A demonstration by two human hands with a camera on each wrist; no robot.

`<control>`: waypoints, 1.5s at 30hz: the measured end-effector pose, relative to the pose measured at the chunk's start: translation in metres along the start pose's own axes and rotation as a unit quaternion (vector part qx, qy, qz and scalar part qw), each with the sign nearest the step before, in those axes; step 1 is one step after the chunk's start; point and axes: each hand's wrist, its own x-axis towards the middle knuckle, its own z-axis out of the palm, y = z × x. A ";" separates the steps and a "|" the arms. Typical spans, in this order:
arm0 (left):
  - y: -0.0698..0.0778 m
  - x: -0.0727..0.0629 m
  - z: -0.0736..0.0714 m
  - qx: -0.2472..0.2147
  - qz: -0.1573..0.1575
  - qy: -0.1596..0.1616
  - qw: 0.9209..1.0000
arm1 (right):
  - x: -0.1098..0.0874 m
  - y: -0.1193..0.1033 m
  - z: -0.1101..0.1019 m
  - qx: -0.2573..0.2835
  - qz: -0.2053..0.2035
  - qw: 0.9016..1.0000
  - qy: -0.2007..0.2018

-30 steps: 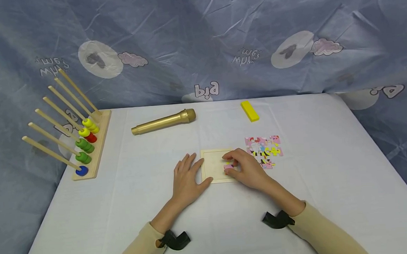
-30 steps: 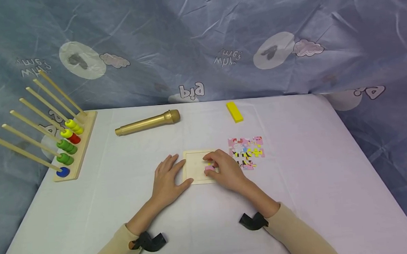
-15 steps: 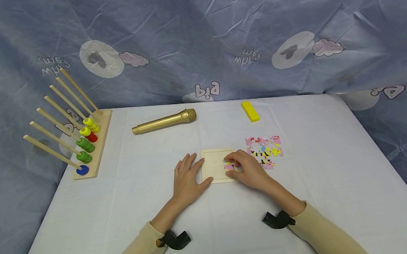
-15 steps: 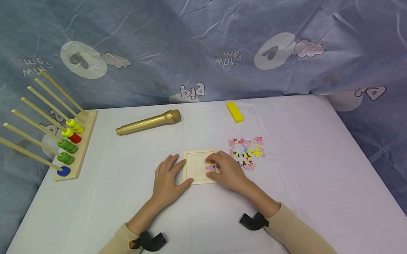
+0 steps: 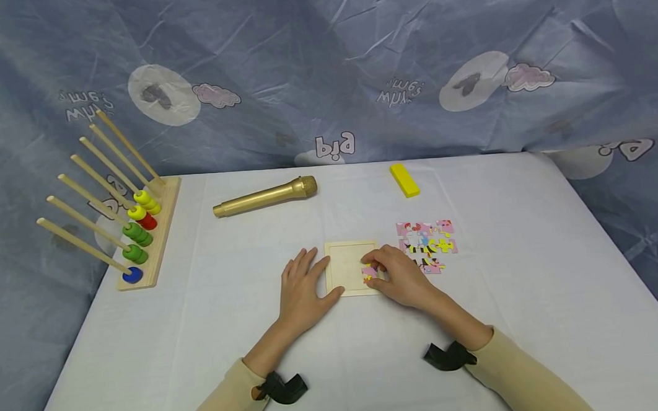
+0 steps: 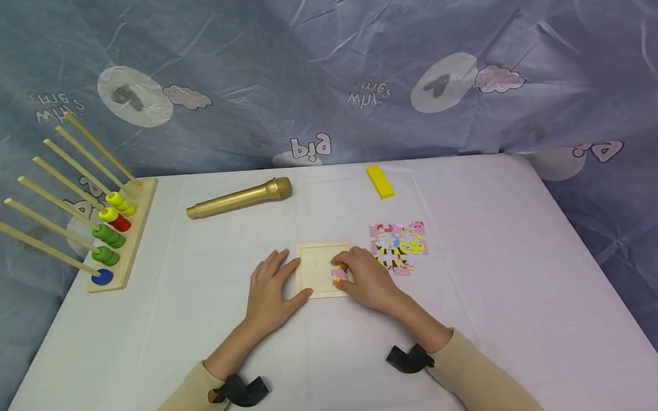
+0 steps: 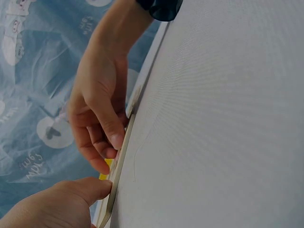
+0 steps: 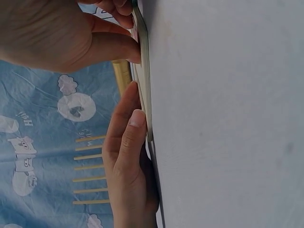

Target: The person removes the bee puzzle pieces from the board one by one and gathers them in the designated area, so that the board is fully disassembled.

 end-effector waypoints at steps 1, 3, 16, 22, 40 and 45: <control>0.000 0.000 0.000 -0.001 0.000 0.000 1.000 | 0.000 0.000 0.000 0.000 -0.001 1.000 0.001; 0.000 0.000 0.000 -0.001 -0.001 0.000 1.000 | 0.000 0.000 0.000 0.001 -0.003 1.000 0.005; -0.001 0.000 0.001 0.002 0.000 0.003 1.000 | 0.001 -0.002 0.003 0.041 -0.006 0.999 0.028; 0.000 0.000 0.001 0.006 0.004 0.005 1.000 | 0.000 -0.002 0.003 0.055 -0.035 0.997 0.033; 0.001 0.000 0.000 0.002 0.003 0.003 1.000 | -0.015 0.018 -0.036 0.229 0.079 0.969 0.056; 0.001 0.000 0.000 -0.001 0.006 0.004 1.000 | -0.033 0.042 -0.056 0.209 0.112 0.968 0.079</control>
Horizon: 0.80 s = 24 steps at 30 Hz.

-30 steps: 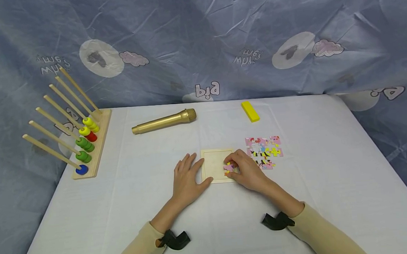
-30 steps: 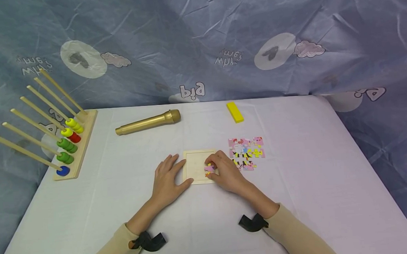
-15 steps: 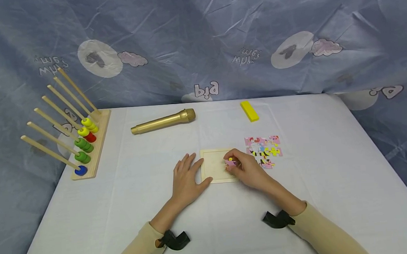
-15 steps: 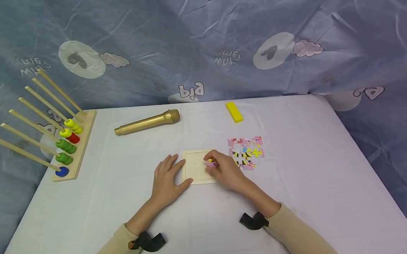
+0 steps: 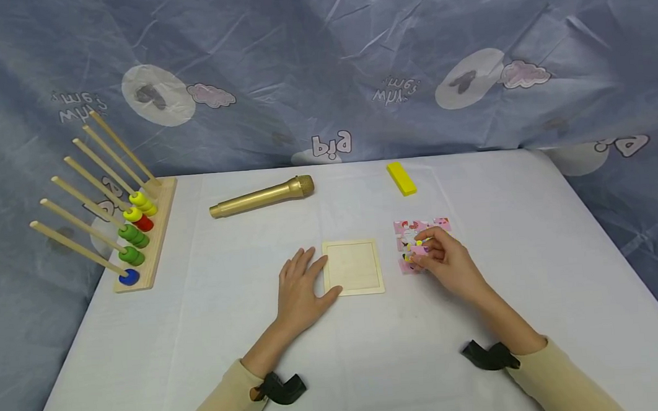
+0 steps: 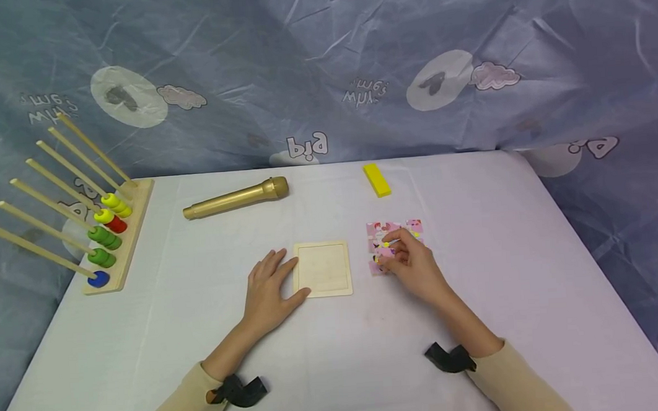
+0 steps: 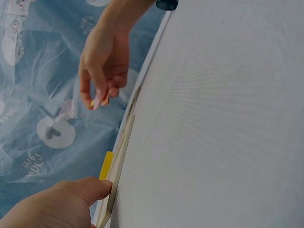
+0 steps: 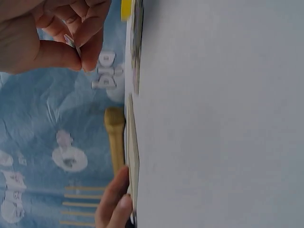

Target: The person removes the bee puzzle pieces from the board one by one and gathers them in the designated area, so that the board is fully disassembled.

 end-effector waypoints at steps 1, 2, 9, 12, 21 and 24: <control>0.000 0.000 0.000 0.000 0.001 0.001 1.000 | -0.002 0.003 -0.006 -0.009 0.004 1.000 0.007; 0.000 0.000 0.000 0.000 0.002 0.002 1.000 | -0.004 0.006 -0.012 -0.015 0.007 1.000 0.014; 0.000 0.000 0.001 0.000 0.003 0.004 1.000 | -0.018 0.022 -0.046 -0.040 0.041 0.997 0.054; -0.001 0.000 0.001 0.000 0.001 0.003 1.000 | -0.021 0.027 -0.053 -0.033 0.055 0.996 0.058; 0.001 0.000 0.000 -0.005 -0.002 0.000 1.000 | -0.023 0.038 -0.050 -0.087 0.061 0.993 0.057; 0.001 0.000 0.000 -0.007 -0.003 0.000 1.000 | -0.024 0.039 -0.046 -0.107 0.057 0.991 0.058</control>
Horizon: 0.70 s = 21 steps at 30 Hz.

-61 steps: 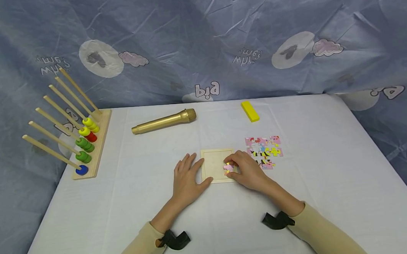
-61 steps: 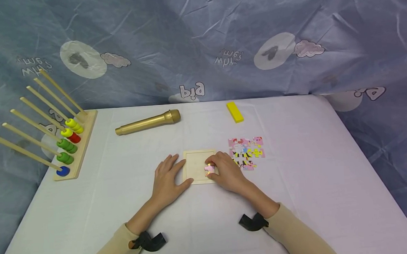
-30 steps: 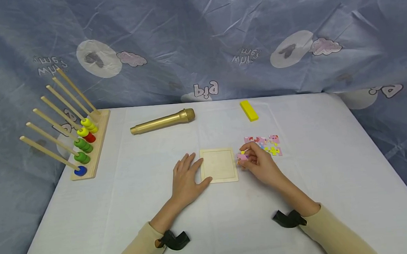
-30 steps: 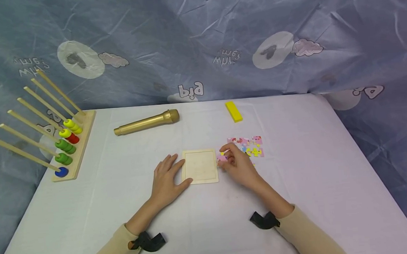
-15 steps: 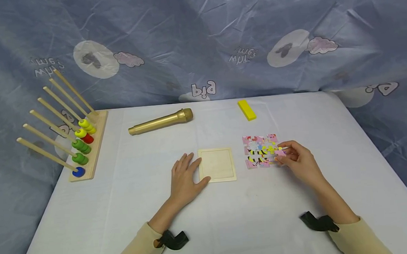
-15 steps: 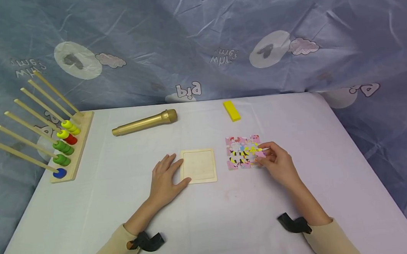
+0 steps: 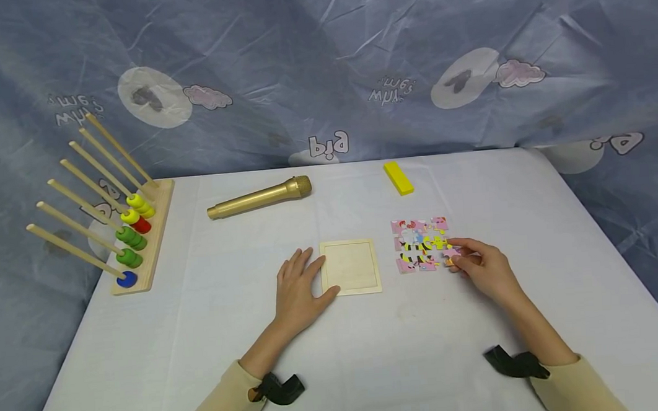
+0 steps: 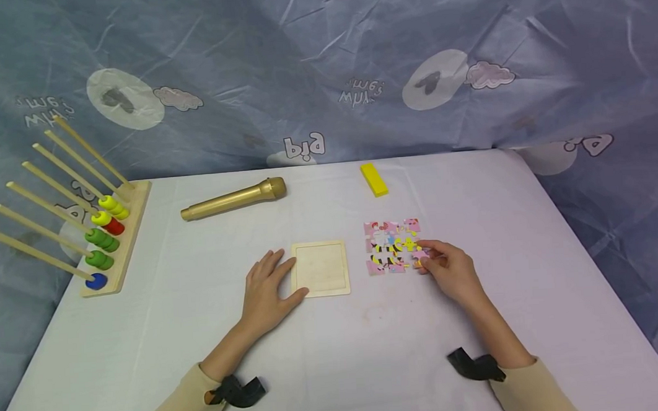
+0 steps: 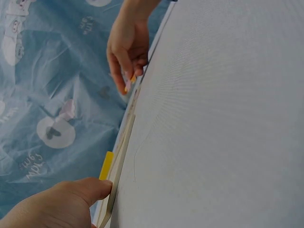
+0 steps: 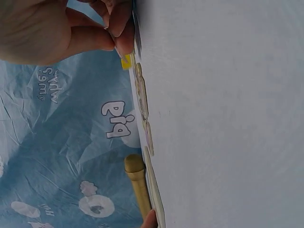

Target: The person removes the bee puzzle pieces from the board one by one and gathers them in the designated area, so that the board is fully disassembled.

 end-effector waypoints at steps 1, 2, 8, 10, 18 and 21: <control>0.000 0.000 0.000 0.001 0.000 0.000 1.000 | 0.000 0.000 0.002 -0.005 -0.002 1.000 0.002; 0.000 0.000 0.000 0.001 -0.001 -0.001 1.000 | 0.000 0.001 0.003 -0.011 -0.006 1.000 0.005; 0.001 -0.001 -0.001 0.003 0.000 -0.002 1.000 | -0.001 0.002 0.010 -0.055 -0.028 0.998 0.031; 0.001 -0.001 -0.001 0.003 0.000 -0.002 1.000 | -0.001 0.002 0.011 -0.062 -0.030 0.997 0.037; 0.000 -0.001 -0.001 0.001 0.002 -0.001 1.000 | -0.001 0.002 0.014 -0.108 -0.033 0.991 0.065; 0.000 -0.001 -0.001 0.002 0.003 0.001 1.000 | -0.001 0.000 0.015 -0.116 -0.029 0.990 0.073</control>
